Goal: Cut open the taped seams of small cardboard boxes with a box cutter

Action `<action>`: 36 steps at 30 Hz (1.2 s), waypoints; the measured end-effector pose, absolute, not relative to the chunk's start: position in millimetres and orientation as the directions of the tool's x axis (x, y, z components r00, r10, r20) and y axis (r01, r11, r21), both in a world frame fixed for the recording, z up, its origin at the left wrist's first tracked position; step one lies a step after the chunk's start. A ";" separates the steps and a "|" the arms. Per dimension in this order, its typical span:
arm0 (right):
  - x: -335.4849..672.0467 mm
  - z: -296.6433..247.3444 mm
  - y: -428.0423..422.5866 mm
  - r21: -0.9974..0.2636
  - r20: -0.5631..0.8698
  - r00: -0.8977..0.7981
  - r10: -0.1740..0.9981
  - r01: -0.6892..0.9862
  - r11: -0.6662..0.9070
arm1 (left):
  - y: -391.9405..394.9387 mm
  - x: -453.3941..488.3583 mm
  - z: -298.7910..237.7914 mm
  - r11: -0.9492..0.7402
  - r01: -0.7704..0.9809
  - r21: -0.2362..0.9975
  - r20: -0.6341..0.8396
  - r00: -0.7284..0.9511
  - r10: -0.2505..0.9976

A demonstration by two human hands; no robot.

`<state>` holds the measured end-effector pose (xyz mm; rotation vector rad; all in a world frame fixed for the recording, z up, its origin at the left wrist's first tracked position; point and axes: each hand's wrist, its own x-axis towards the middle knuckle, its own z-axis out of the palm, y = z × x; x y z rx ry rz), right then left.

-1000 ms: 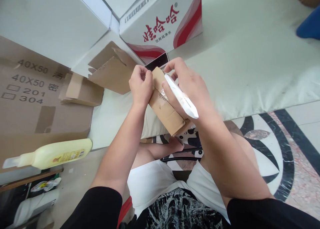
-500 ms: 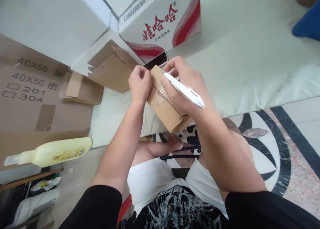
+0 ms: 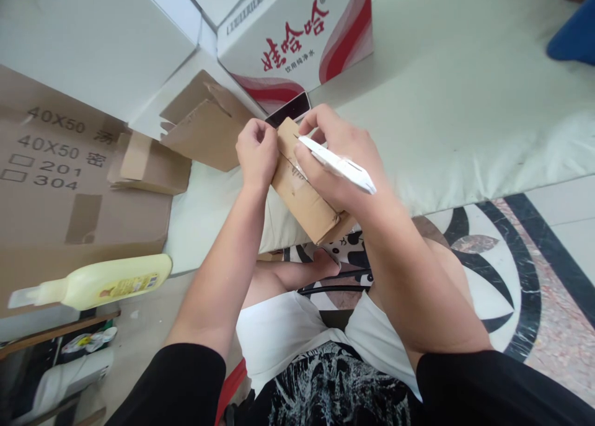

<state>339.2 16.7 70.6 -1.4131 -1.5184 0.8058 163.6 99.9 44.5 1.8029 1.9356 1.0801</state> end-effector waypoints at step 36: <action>337.9 67.4 19.2 -0.888 0.169 -0.023 0.985 0.430 0.162 | 101.1 160.0 41.3 -0.091 0.720 0.688 0.308 -0.176 0.935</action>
